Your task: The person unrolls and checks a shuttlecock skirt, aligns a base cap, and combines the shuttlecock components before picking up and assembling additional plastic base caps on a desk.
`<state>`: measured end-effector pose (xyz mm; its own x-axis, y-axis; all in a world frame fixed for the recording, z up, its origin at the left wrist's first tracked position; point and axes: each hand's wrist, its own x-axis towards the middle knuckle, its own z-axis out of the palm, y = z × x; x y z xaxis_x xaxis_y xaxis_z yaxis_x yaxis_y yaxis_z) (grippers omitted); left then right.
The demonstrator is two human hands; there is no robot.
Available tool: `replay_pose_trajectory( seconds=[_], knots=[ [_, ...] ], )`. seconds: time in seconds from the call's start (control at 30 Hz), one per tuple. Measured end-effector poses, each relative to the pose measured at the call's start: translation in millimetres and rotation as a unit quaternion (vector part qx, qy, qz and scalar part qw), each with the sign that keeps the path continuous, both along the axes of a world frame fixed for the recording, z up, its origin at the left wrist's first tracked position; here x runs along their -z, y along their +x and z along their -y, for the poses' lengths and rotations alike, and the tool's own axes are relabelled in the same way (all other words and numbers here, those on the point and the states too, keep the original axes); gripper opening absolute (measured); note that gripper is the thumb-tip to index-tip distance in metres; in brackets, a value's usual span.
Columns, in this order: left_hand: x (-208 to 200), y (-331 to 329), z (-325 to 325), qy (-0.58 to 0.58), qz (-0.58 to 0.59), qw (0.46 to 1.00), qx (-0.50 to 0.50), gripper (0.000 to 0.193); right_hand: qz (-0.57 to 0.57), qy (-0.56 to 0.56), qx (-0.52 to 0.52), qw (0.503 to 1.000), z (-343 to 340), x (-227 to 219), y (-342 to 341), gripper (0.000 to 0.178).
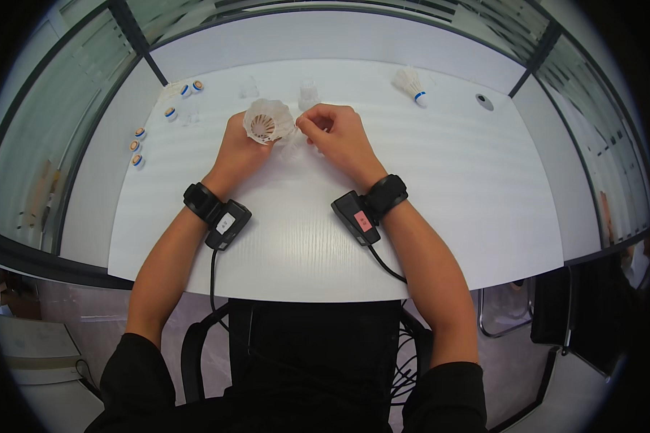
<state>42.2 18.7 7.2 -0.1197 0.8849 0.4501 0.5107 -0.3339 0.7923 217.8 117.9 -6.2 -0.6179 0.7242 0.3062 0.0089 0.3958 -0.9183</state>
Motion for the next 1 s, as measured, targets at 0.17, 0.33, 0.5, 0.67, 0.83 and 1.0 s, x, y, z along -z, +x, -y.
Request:
replay_pose_trajectory(
  seconds=[0.17,0.33,0.5,0.67,0.83,1.0],
  knots=[
    [-1.7,-1.6,-0.7,0.0,-0.014,1.0,0.024,0.024,0.001,0.008,0.018,1.0,4.6,-0.9,-1.8,0.025],
    [4.7,-6.5,-5.0,-0.015,0.0,1.0,0.027,0.024,0.006,0.008,0.019,1.0,5.0,-3.0,-2.2,0.026],
    [8.5,-5.9,-6.8,-0.02,0.019,0.999,0.026,0.023,0.002,-0.007,0.023,1.0,3.1,-2.2,-1.2,0.026],
    [7.9,-8.5,-8.0,-0.044,0.025,0.998,0.037,0.026,0.008,-0.005,0.026,1.0,1.0,-0.5,-0.8,0.026],
    [11.9,-11.4,-10.8,-0.024,0.034,0.998,0.057,0.026,0.013,0.0,0.034,0.999,1.6,-0.7,-1.9,0.025],
    [8.9,-11.9,-9.6,-0.035,0.016,0.998,0.054,0.024,0.027,-0.02,0.051,0.998,2.4,-3.6,-0.8,0.025]
  ],
)
